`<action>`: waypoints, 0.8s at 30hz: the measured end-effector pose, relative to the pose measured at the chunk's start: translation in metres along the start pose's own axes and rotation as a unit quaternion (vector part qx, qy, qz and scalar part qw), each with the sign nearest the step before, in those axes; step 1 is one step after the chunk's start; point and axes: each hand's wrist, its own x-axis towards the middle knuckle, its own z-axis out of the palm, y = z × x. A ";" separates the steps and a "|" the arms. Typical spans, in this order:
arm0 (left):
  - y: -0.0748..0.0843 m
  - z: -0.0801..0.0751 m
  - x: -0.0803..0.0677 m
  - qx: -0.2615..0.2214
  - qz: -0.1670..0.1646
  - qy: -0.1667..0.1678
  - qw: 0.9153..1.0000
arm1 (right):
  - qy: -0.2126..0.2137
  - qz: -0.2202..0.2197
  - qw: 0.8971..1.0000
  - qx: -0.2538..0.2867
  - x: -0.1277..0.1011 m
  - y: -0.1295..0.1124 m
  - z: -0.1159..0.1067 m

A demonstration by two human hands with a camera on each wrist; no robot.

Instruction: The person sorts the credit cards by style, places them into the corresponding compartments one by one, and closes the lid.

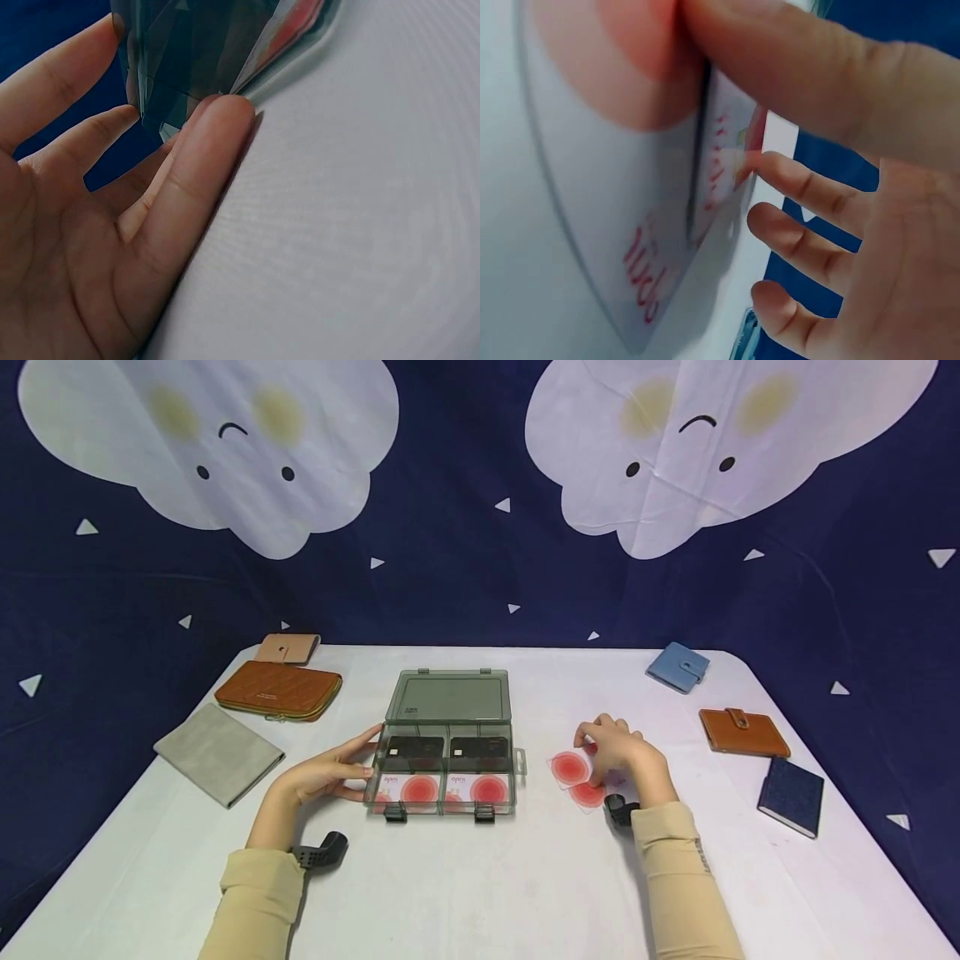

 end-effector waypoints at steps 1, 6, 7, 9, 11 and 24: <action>0.000 0.000 0.000 0.000 -0.001 0.001 1.000 | 0.004 0.001 1.000 0.004 0.001 0.001 0.000; -0.001 0.000 0.001 -0.001 0.000 0.002 1.000 | 0.044 0.013 0.997 0.062 0.008 0.008 0.001; -0.001 0.000 0.001 -0.002 0.001 0.002 1.000 | 0.053 0.017 0.995 0.080 0.009 0.009 0.002; -0.001 0.000 0.001 -0.004 0.002 0.002 1.000 | 0.071 0.027 0.989 0.123 0.011 0.011 0.002; -0.002 0.000 0.002 -0.005 0.003 0.001 1.000 | 0.090 0.033 0.982 0.162 0.011 0.010 0.001; -0.002 -0.001 0.001 -0.005 0.002 0.001 1.000 | 0.152 -0.062 0.915 0.368 0.010 -0.039 -0.011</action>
